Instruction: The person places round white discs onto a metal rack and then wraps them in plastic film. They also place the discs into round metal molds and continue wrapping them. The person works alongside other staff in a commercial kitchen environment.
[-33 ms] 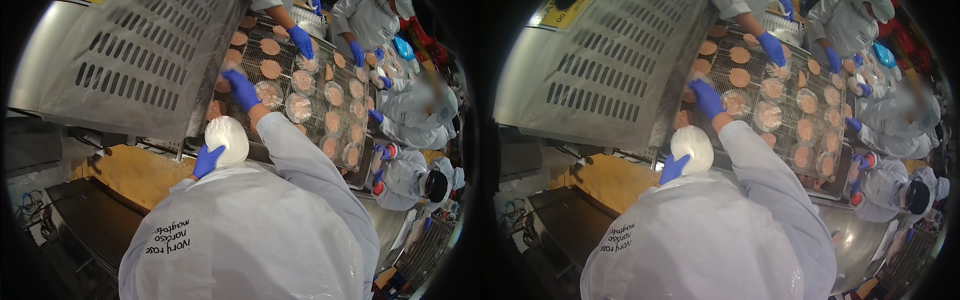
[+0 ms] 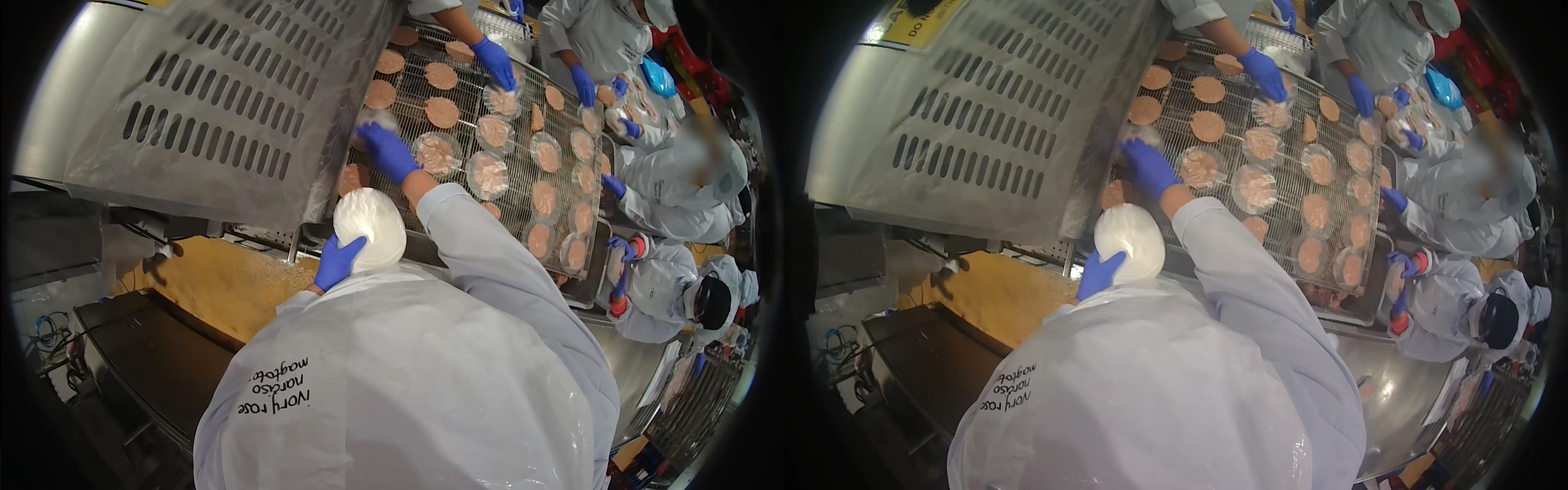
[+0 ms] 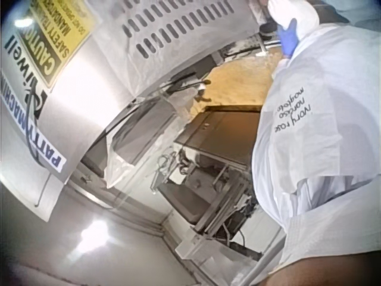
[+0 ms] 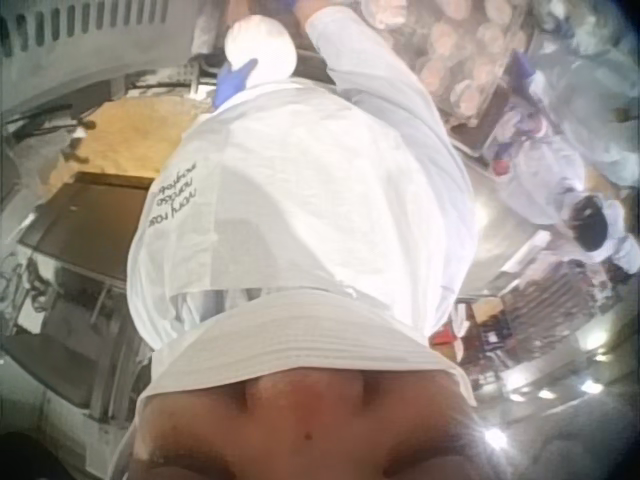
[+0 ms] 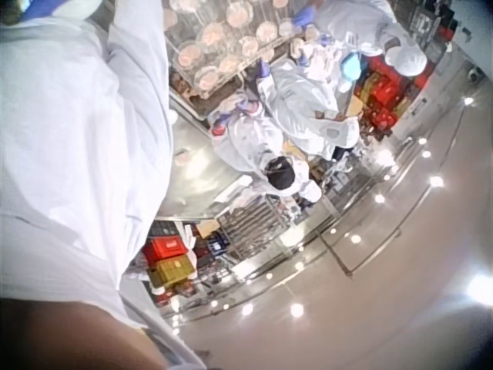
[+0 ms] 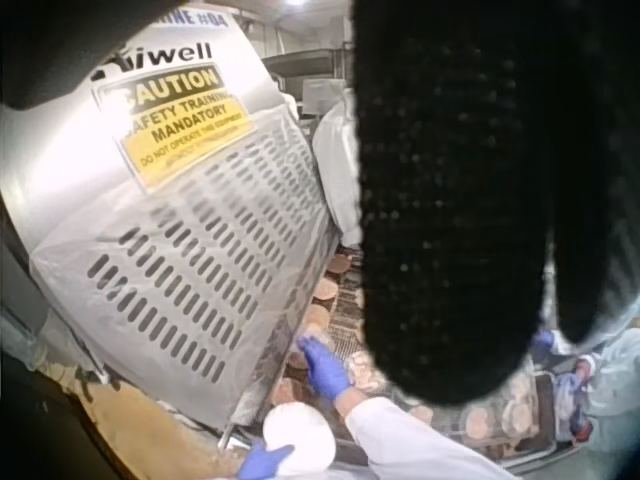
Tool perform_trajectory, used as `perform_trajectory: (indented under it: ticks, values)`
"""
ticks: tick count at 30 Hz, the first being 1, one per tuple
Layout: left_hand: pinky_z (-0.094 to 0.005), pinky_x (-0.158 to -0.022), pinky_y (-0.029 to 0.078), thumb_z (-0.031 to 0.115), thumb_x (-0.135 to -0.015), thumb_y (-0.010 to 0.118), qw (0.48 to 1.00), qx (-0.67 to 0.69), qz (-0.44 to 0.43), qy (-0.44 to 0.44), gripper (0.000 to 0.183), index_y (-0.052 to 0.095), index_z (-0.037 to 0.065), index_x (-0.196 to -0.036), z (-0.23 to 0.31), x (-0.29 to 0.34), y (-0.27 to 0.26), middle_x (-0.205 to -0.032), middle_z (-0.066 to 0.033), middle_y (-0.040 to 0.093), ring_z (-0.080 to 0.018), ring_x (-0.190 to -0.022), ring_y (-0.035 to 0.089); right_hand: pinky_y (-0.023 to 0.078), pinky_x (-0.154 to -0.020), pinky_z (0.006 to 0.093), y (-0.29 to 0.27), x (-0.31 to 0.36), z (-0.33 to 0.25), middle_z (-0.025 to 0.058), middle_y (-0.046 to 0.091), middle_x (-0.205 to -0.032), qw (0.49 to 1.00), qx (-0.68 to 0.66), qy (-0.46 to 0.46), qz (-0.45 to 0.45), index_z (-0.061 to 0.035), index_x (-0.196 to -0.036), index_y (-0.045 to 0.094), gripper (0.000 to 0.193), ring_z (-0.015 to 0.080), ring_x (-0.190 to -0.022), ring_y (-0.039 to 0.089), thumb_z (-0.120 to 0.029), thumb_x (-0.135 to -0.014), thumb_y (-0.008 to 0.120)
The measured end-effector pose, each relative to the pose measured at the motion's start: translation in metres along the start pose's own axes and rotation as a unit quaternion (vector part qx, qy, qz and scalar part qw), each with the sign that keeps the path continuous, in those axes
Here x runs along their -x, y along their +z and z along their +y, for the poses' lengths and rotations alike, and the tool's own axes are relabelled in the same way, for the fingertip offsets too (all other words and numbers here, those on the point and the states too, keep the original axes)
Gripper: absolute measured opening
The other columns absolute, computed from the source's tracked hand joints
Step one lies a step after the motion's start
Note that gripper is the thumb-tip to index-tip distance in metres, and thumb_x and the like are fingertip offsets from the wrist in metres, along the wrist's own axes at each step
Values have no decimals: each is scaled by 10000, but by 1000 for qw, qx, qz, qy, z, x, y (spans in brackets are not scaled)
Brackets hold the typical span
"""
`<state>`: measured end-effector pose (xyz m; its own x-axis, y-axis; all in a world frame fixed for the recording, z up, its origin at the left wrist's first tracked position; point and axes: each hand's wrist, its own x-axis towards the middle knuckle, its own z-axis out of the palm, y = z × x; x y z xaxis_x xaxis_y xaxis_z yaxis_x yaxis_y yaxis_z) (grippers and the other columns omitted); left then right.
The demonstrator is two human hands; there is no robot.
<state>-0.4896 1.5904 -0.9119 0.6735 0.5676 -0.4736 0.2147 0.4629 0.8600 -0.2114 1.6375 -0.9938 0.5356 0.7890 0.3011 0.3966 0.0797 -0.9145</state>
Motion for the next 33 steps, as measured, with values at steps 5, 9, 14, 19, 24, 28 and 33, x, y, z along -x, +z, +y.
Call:
perform_trajectory:
  ticks: [5, 9, 14, 19, 24, 28, 33]
  values:
    - [-311, -855, 505, 138, -845, 693, 999, -20, 25, 12, 453, 534, -38, -1231, -10, -4, -30, -1122, -112, 632, -181, -993, 612, 431, -972, 422, -11, 52, -74, 201, 589, -1189, 970, 182, 56, -151, -91, -1183, 621, 332, 359, -1143, 539, -159, -866, 549]
    - [-314, -856, 503, 145, -850, 686, 999, -15, 32, 1, 439, 543, -37, -1224, -3, -8, -48, -1120, -121, 635, -187, -988, 616, 359, -1065, 435, -83, 97, -55, 178, 626, -1148, 946, 323, 21, 17, -106, -1192, 621, 464, 377, -1162, 527, 60, -768, 533]
    - [-315, -861, 501, 143, -861, 672, 998, -36, 32, -39, 413, 554, -39, -1213, -5, -12, -82, -1119, -126, 640, -188, -985, 623, 397, -1007, 424, -170, 160, -24, 188, 641, -1079, 827, 524, 134, 151, -77, -1115, 654, 462, 377, -1094, 557, 109, -713, 523]
    - [-310, -859, 501, 142, -860, 670, 993, -107, 35, -27, 402, 562, -38, -1203, -20, -26, -113, -1118, -118, 641, -182, -975, 626, 489, -826, 385, -155, 178, -20, 173, 665, -944, 882, 366, 282, 96, -57, -955, 702, 275, 340, -895, 631, 76, -760, 562]
    - [-311, -869, 490, 144, -855, 675, 997, 0, 40, -66, 422, 557, -27, -1222, -8, -42, -117, -1125, -110, 634, -185, -991, 615, 498, -783, 363, -66, 166, -49, 151, 654, -921, 957, 236, 148, 78, -59, -912, 688, 228, 316, -861, 628, 60, -772, 554]
    - [-304, -870, 486, 143, -854, 679, 998, 19, 33, -55, 426, 556, -22, -1227, -20, -56, -128, -1122, -105, 635, -177, -989, 610, 492, -790, 359, -36, 131, -86, 139, 629, -961, 969, 239, 48, 40, -71, -947, 677, 248, 298, -882, 615, 55, -784, 540]
    - [-295, -859, 490, 140, -855, 680, 999, 6, 9, -31, 407, 564, -23, -1210, -17, -70, -139, -1109, -97, 641, -163, -982, 611, 487, -846, 365, -1, 119, -53, 145, 634, -1015, 955, 280, 25, -91, -78, -1049, 653, 252, 319, -953, 613, -18, -824, 558]
